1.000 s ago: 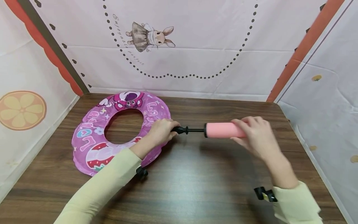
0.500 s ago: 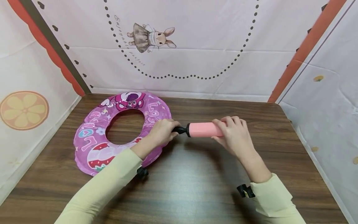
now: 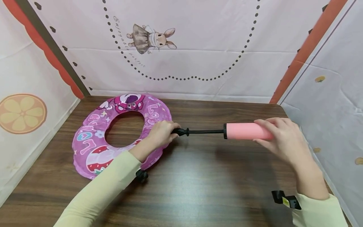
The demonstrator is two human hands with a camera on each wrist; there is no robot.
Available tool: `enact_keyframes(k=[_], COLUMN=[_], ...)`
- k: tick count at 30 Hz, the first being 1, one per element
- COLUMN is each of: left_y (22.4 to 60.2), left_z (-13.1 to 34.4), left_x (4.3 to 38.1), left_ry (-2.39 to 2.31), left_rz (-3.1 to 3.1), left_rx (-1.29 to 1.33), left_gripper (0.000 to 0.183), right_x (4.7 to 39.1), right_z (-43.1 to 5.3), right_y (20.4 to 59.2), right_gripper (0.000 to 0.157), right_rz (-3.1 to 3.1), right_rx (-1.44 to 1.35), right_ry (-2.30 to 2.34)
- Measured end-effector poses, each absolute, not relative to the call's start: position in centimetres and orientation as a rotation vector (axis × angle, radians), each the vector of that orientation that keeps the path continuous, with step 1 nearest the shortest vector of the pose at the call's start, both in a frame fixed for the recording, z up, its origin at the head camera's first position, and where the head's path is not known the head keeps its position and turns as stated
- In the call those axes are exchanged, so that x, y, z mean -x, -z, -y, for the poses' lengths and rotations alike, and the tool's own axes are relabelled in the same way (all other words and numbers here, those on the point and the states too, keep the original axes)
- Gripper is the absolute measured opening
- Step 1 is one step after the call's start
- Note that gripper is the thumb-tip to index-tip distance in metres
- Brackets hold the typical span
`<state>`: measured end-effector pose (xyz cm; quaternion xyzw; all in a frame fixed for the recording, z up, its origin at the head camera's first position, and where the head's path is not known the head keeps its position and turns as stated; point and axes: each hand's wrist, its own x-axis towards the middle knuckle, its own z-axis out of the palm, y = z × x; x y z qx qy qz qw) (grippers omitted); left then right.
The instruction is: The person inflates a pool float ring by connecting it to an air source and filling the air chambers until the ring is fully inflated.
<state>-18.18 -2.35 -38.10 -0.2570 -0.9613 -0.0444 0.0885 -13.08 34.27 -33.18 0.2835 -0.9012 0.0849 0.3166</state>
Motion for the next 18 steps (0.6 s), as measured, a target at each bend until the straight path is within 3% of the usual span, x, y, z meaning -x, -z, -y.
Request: enact_keyframes(k=[9, 13, 18], left_y=[38.1, 38.4, 38.3], left_z=[1.1, 1.3, 1.7], left_x=[18.0, 18.0, 18.1], left_ry=[0.096, 0.106, 0.139], left_rz=[2.818, 2.782, 2.781], left_rx=[0.846, 0.848, 0.829], left_gripper=[0.02, 0.018, 0.02], right_x=[14.4, 14.6, 14.8], right_z=[-28.9, -26.1, -24.6], right_y=[35.5, 36.6, 36.8], right_gripper=[0.071, 0.053, 0.056], right_rz=[2.29, 2.318, 2.347], right_rx=[-0.86, -0.822, -0.795], right_ry=[-0.176, -0.163, -0.16])
